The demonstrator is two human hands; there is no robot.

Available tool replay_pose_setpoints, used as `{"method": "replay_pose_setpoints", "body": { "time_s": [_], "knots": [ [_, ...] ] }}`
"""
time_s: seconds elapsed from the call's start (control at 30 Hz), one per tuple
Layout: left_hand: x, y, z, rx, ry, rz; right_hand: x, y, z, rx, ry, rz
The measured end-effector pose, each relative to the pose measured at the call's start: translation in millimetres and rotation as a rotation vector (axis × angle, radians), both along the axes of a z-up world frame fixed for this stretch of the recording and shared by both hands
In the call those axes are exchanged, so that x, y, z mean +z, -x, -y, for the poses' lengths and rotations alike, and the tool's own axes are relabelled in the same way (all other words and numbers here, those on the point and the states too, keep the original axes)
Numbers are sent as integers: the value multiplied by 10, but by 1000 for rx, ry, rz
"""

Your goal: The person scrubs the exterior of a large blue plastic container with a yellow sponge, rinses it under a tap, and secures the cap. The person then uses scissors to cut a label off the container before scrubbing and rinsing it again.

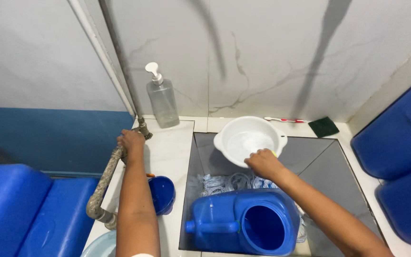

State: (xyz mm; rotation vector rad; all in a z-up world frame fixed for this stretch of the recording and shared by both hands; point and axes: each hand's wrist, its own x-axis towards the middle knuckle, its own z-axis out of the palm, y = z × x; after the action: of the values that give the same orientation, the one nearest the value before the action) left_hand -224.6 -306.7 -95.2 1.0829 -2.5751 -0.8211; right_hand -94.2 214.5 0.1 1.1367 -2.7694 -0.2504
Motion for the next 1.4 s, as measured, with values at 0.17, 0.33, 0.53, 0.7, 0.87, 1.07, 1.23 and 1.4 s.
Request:
{"method": "replay_pose_setpoints", "body": {
  "time_s": [0.17, 0.33, 0.53, 0.7, 0.87, 1.07, 1.23, 1.4],
  "knots": [
    [165, -96, -81, 90, -91, -203, 130, -149, -181, -79, -45, 4],
    [272, -222, -179, 65, -166, -282, 244, -236, -114, -66, -25, -12],
    [265, -252, -188, 19, -66, -288, 268, -239, -7, -49, -39, 6],
    [281, -302, -219, 13, -90, -310, 189, -279, 48, -39, -56, -8],
    [384, -353, -251, 15, -123, -313, 144, -266, 94, -40, 4, -11],
    [398, -364, -258, 36, -120, -297, 152, -240, 179, -77, -35, 10],
    [396, -346, -248, 19, -130, -377, 177, -205, 282, -83, -65, 14],
    [438, -374, -265, 38, -177, -317, 142, -208, 255, -87, -56, 21]
  ]
}}
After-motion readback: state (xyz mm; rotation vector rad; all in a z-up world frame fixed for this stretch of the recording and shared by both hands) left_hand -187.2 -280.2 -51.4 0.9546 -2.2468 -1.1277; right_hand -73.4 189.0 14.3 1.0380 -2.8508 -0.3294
